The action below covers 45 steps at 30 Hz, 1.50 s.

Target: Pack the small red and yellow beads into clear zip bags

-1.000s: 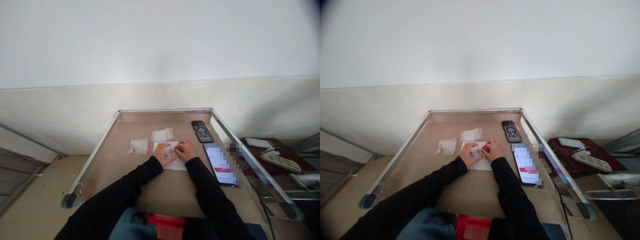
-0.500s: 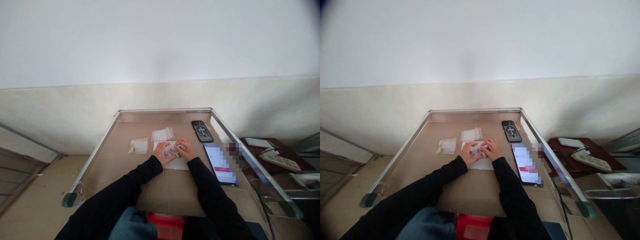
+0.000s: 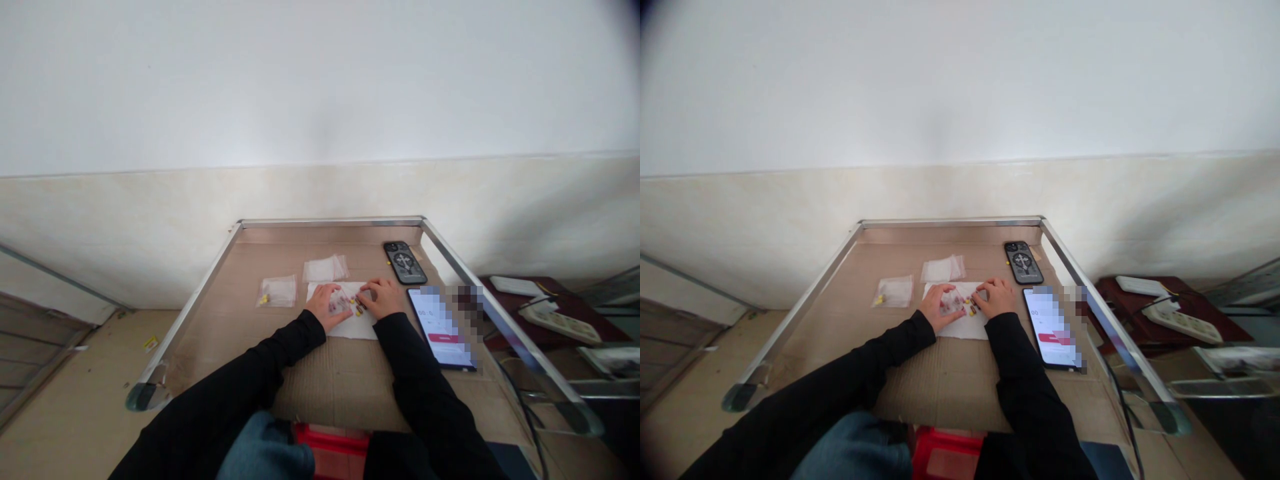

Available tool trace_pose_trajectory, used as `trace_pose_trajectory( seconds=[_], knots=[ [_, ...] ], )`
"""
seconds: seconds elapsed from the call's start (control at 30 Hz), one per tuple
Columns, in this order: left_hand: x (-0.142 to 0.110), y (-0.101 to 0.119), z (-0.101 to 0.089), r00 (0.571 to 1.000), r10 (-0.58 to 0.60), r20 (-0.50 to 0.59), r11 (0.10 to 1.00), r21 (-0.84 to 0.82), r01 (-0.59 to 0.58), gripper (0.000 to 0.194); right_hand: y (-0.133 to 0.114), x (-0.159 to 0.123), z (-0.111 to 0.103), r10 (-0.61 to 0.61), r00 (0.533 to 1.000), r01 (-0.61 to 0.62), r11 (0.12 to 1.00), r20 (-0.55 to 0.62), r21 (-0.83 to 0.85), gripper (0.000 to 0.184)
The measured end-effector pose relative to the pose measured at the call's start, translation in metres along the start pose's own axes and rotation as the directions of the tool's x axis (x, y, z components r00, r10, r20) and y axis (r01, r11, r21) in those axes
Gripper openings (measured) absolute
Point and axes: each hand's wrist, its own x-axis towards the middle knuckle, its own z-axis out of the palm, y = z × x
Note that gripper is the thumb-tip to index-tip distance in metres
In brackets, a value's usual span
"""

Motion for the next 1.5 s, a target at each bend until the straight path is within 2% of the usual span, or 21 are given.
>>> trace_pose_trajectory(
  seconds=[0.2, 0.37, 0.47, 0.57, 0.63, 0.8, 1.0, 1.1, 1.2, 1.27, 1.33, 1.4, 1.5],
  knots=[
    [0.000, 0.000, 0.000, 1.000, 0.003, 0.014, 1.000, 0.005, -0.003, 0.053, -0.001, 0.001, -0.001, 0.002, 1.000, -0.002, 0.999, 0.016, 0.052, 0.018],
    [0.000, -0.001, -0.001, 1.000, 0.022, 0.008, 1.000, 0.013, -0.022, 0.053, -0.002, 0.004, -0.001, -0.003, 1.000, 0.000, 0.963, 0.014, 0.270, 0.017],
    [0.000, -0.002, 0.000, 1.000, 0.030, 0.002, 0.999, 0.017, -0.030, 0.052, -0.011, 0.004, -0.001, -0.048, 0.999, 0.050, 0.908, -0.015, 0.415, 0.019],
    [0.000, -0.004, 0.001, 1.000, 0.025, 0.007, 1.000, 0.010, -0.025, 0.052, -0.021, 0.002, 0.001, -0.115, 0.993, 0.113, 0.879, -0.025, 0.463, 0.019],
    [0.000, -0.004, 0.002, 1.000, 0.030, 0.006, 1.000, 0.004, -0.030, 0.051, -0.025, 0.001, 0.003, -0.133, 0.991, 0.115, 0.869, 0.003, 0.481, 0.021],
    [0.001, -0.005, 0.002, 0.999, 0.029, -0.032, 1.000, -0.010, -0.030, 0.049, -0.027, -0.005, 0.004, -0.152, 0.966, 0.008, 0.822, 0.207, 0.569, 0.028],
    [0.000, -0.004, 0.001, 0.998, 0.016, -0.066, 1.000, 0.014, -0.015, 0.045, -0.033, -0.008, 0.001, -0.245, 0.947, 0.094, 0.829, 0.207, 0.551, 0.024],
    [0.001, -0.003, -0.001, 0.992, -0.004, -0.123, 1.000, 0.009, 0.005, 0.054, -0.032, -0.007, 0.000, -0.216, 0.963, 0.083, 0.803, 0.159, 0.590, 0.022],
    [0.005, -0.005, -0.005, 0.978, -0.109, -0.176, 0.992, -0.086, 0.095, 0.062, -0.030, -0.006, -0.003, -0.138, 0.984, 0.034, 0.768, 0.113, 0.640, 0.022],
    [0.009, -0.006, -0.009, 0.967, -0.206, -0.150, 0.965, -0.194, 0.175, 0.056, -0.029, -0.005, -0.006, -0.074, 0.994, 0.000, 0.743, 0.083, 0.669, 0.023],
    [0.013, -0.007, -0.013, 0.958, -0.270, -0.098, 0.935, -0.263, 0.236, 0.040, -0.029, -0.005, -0.008, -0.021, 0.998, -0.023, 0.707, 0.053, 0.707, 0.026],
    [0.014, -0.007, -0.015, 0.956, -0.289, -0.057, 0.924, -0.276, 0.263, 0.028, -0.029, -0.004, -0.008, 0.011, 0.999, -0.037, 0.648, 0.039, 0.761, 0.031],
    [0.014, -0.003, -0.017, 0.953, -0.304, 0.002, 0.904, -0.314, 0.289, 0.028, -0.029, -0.003, -0.006, 0.042, 0.998, -0.068, 0.540, 0.054, 0.839, 0.037]
  ],
)
